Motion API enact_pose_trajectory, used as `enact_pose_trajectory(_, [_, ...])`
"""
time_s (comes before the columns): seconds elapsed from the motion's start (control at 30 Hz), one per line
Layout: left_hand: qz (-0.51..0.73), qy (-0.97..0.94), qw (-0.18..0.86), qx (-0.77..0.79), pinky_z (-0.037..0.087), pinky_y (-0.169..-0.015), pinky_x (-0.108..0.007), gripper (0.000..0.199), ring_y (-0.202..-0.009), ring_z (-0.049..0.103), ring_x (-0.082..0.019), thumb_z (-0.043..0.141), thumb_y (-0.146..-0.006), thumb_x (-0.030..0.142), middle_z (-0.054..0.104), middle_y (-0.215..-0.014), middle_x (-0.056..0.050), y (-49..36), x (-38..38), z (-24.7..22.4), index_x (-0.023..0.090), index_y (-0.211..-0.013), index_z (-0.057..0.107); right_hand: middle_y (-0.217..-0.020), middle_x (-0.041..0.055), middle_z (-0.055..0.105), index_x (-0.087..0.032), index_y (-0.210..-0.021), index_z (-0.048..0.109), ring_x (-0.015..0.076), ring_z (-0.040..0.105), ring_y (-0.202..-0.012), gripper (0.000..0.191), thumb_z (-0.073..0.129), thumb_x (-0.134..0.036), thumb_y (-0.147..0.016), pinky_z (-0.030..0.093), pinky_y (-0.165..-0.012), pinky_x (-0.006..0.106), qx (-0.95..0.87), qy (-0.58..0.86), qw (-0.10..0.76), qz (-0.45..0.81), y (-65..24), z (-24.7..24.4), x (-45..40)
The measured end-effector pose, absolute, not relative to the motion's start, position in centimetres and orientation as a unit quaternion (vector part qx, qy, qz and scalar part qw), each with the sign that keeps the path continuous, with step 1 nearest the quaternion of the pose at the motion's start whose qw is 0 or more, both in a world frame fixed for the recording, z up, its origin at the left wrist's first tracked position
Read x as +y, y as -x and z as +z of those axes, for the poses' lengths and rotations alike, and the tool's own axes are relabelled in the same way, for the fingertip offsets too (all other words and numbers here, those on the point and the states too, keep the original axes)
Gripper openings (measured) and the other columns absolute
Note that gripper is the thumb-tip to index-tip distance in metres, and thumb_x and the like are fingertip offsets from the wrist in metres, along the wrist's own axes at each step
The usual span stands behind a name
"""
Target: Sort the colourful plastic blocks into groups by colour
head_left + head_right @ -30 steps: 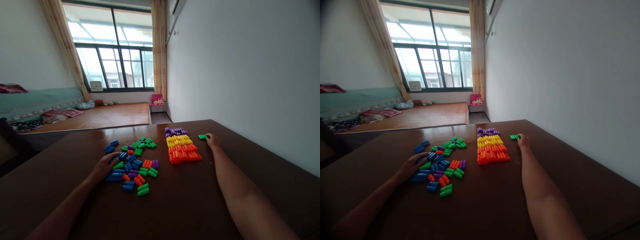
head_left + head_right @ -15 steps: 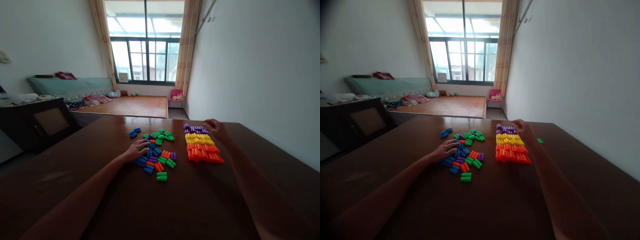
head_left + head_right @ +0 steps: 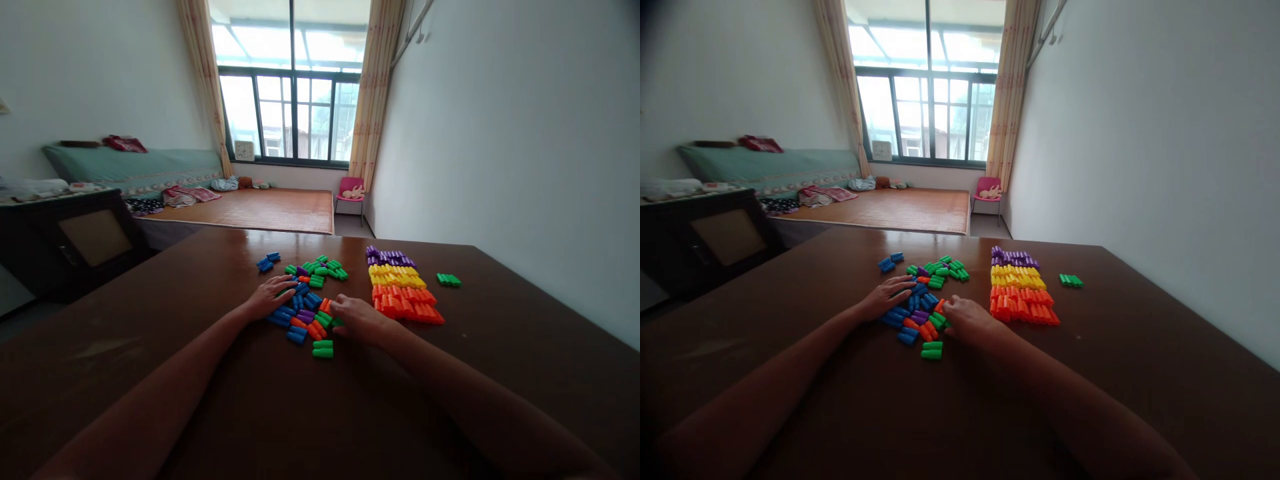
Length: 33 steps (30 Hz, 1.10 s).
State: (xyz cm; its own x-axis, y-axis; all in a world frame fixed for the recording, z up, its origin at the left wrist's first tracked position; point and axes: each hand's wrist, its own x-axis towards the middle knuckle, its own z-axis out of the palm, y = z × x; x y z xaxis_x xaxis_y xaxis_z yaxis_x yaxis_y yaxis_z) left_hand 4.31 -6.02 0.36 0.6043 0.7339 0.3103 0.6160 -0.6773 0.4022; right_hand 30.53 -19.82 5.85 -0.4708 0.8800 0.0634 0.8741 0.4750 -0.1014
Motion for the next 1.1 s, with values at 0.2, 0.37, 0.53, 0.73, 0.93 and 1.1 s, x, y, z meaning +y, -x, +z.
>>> enact_pose_trajectory(0.2, [0.226, -0.888, 0.125, 0.380, 0.033, -0.112, -0.039, 0.053, -0.132, 0.043, -0.024, 0.037, -0.091, 0.059, 0.052, -0.140, -0.003, -4.2, -6.1, 0.4, 0.028, -0.126, 0.062, -0.106, 0.0083, 0.065, -0.024, -0.097, 0.059, 0.0261, 0.060, -0.095, 0.034, 0.072, -0.012, -0.068, 0.048, -0.078, 0.031, -0.868, 0.494, 0.049, 0.026, -29.9, 6.0, -20.8])
enact_pose_trajectory(0.37, [0.220, -0.889, 0.129, 0.381, 0.034, -0.112, -0.039, 0.056, -0.131, 0.044, -0.025, 0.037, -0.090, 0.062, 0.053, -0.139, -0.004, -4.3, -6.3, 0.8, 0.027, -0.126, 0.062, -0.099, 0.0075, 0.065, -0.023, -0.087, 0.062, 0.0229, 0.061, -0.088, 0.023, 0.069, -0.012, -0.068, 0.048, -0.072, 0.029, -0.877, 0.476, 0.046, 0.048, -29.9, 6.9, -21.3])
enact_pose_trajectory(0.53, [0.223, -0.891, 0.130, 0.374, 0.035, -0.111, -0.040, 0.059, -0.131, 0.045, -0.026, 0.037, -0.089, 0.064, 0.053, -0.140, -0.005, -4.2, -5.9, 0.6, 0.026, -0.126, 0.062, -0.088, 0.0036, 0.064, -0.022, -0.088, 0.067, 0.0151, 0.059, -0.076, 0.018, 0.069, -0.020, -0.070, 0.045, -0.067, 0.025, -0.847, 0.500, 0.168, 0.065, -33.5, 10.0, -19.2])
enact_pose_trajectory(0.73, [0.214, -0.898, 0.121, 0.366, 0.035, -0.111, -0.039, 0.061, -0.131, 0.044, -0.025, 0.035, -0.088, 0.066, 0.051, -0.142, -0.005, -4.0, -5.4, 0.4, 0.026, -0.127, 0.061, -0.079, 0.0036, 0.068, -0.015, -0.089, 0.067, 0.0136, 0.059, -0.068, 0.033, 0.069, -0.040, -0.069, 0.045, -0.060, 0.024, -0.654, 0.647, 0.373, 0.123, -49.7, 8.9, -15.0])
enact_pose_trajectory(0.93, [0.215, -0.898, 0.111, 0.368, 0.037, -0.110, -0.040, 0.060, -0.130, 0.046, -0.026, 0.035, -0.088, 0.066, 0.051, -0.141, -0.002, -4.0, -5.5, 0.7, 0.028, -0.126, 0.062, -0.076, 0.0048, 0.068, -0.017, -0.080, 0.065, 0.0157, 0.061, -0.067, 0.028, 0.070, -0.038, -0.064, 0.045, -0.059, 0.026, -0.449, 0.795, 0.408, -0.012, -60.4, 1.7, -14.8])
enact_pose_trajectory(1.1, [0.208, -0.899, 0.110, 0.369, 0.036, -0.111, -0.040, 0.060, -0.130, 0.045, -0.025, 0.035, -0.089, 0.066, 0.051, -0.141, -0.003, -4.0, -5.6, 0.7, 0.027, -0.126, 0.062, -0.075, 0.0031, 0.068, -0.019, -0.074, 0.065, 0.0158, 0.060, -0.069, 0.017, 0.068, -0.036, -0.069, 0.042, -0.062, 0.026, -0.505, 0.816, 0.274, -0.071, -59.9, -0.9, -14.5])
